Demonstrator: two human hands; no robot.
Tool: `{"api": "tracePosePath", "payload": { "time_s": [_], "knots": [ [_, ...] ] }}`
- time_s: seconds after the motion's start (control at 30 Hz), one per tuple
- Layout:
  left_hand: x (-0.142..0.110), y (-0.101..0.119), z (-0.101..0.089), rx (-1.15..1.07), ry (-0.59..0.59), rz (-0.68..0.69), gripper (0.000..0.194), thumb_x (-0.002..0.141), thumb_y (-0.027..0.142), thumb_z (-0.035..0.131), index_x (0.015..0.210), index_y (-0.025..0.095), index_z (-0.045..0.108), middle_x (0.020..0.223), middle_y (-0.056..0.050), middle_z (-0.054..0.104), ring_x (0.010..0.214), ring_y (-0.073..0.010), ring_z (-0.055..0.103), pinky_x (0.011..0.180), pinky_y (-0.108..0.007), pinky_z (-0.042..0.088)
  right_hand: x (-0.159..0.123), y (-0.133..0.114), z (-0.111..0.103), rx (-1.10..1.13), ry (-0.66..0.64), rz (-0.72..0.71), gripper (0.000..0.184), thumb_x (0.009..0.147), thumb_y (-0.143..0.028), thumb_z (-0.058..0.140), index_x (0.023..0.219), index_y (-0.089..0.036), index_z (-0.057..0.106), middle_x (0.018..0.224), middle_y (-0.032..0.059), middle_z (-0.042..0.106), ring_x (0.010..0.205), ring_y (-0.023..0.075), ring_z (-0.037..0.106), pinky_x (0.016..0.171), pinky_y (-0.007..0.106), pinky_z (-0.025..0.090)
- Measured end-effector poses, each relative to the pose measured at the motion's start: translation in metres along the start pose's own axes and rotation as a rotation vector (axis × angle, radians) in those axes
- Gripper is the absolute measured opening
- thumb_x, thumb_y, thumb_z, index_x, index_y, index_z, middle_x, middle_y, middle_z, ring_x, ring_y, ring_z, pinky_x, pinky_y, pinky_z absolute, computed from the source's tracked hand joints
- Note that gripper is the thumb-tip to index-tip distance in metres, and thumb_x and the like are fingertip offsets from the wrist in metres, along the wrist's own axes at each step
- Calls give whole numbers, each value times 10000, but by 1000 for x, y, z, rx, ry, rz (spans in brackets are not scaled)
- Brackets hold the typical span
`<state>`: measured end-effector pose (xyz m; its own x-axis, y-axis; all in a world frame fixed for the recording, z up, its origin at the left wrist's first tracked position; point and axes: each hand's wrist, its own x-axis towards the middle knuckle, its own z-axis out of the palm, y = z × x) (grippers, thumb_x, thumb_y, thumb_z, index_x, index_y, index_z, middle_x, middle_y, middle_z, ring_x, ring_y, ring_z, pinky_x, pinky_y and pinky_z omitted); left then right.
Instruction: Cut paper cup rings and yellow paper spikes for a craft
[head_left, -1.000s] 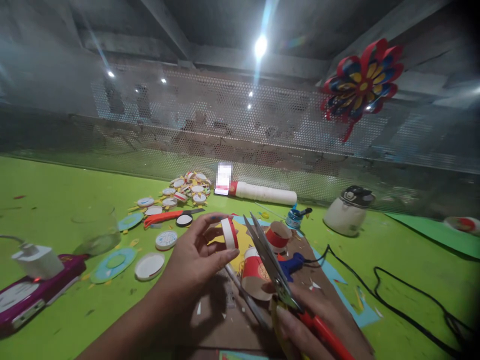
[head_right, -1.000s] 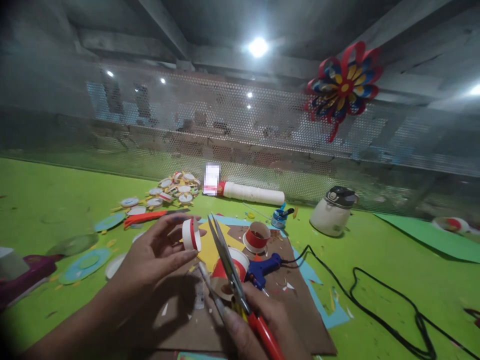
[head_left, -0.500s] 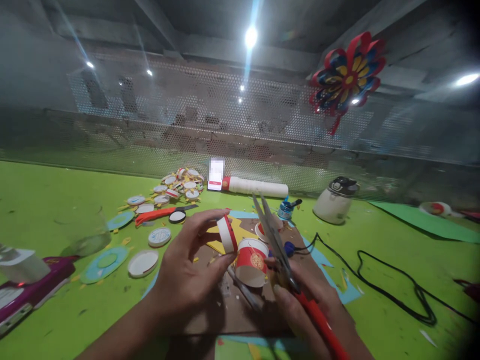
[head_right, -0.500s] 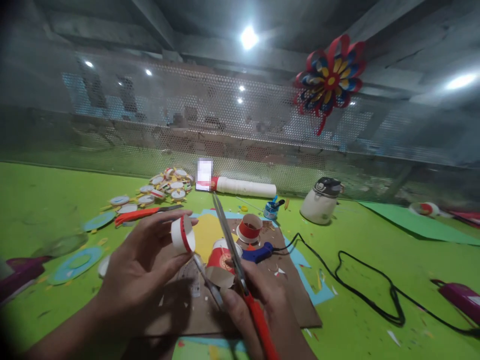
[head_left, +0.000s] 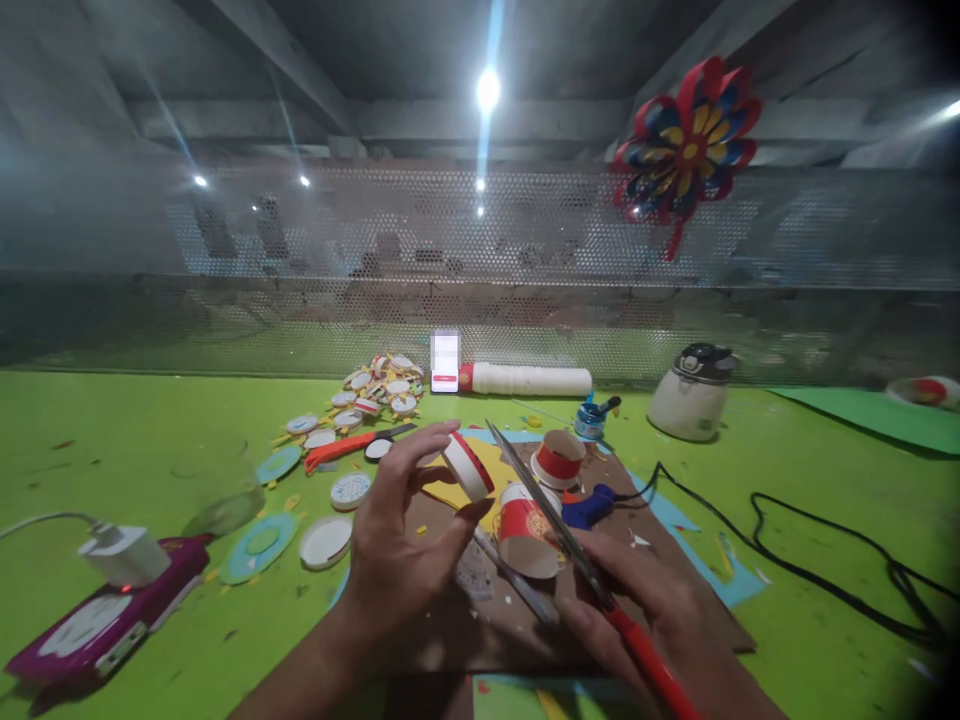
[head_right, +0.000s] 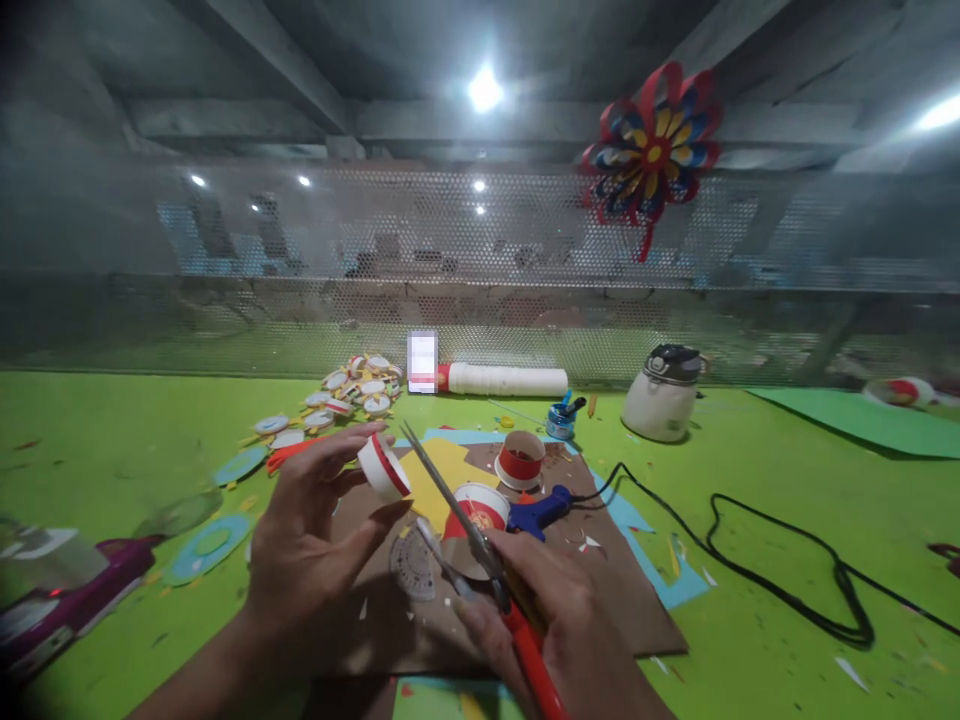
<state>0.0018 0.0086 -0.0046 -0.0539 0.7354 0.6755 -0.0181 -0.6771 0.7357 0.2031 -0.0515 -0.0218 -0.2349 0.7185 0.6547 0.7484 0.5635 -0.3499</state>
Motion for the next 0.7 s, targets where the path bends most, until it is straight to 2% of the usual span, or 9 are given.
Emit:
{"api": "tracePosePath", "payload": {
  "time_s": [0.13,0.33,0.5,0.63,0.7],
  "knots": [
    [0,0,-2,7,-30,8,533,694,65,735,1143,293,561,1268,-45,545,1207,-262,515,971,-369,489,0,3,1,-89,18,-66,294,832,-238,601,1123,-219,565,956,46,732,807,178,703,642,246,560],
    [3,0,-5,-7,-58,40,533,709,54,716,1152,304,555,1290,-35,532,1219,-253,503,970,-353,486,-9,6,5,-204,63,-38,330,836,-241,585,1164,-205,572,979,85,715,846,226,694,690,323,566],
    [4,6,-4,-67,-7,-27,486,698,93,729,1129,266,585,1264,-54,561,1124,-253,563,936,-356,497,-15,8,6,-201,25,-84,443,813,-180,577,1252,-205,527,1043,120,664,875,252,674,679,344,549],
    [5,7,-7,-100,-49,-74,498,715,106,716,1167,272,589,1271,-52,576,1146,-248,557,969,-346,471,-15,7,5,-182,-54,-112,506,790,-141,595,1283,-196,499,1037,122,652,861,242,662,678,336,544],
    [6,7,-7,-120,-71,-104,453,744,127,701,1158,279,597,1268,-48,585,1167,-239,548,970,-340,467,-15,7,5,-168,-49,-103,489,796,-159,600,1274,-192,508,1040,126,650,867,246,661,668,332,543]
  ]
}}
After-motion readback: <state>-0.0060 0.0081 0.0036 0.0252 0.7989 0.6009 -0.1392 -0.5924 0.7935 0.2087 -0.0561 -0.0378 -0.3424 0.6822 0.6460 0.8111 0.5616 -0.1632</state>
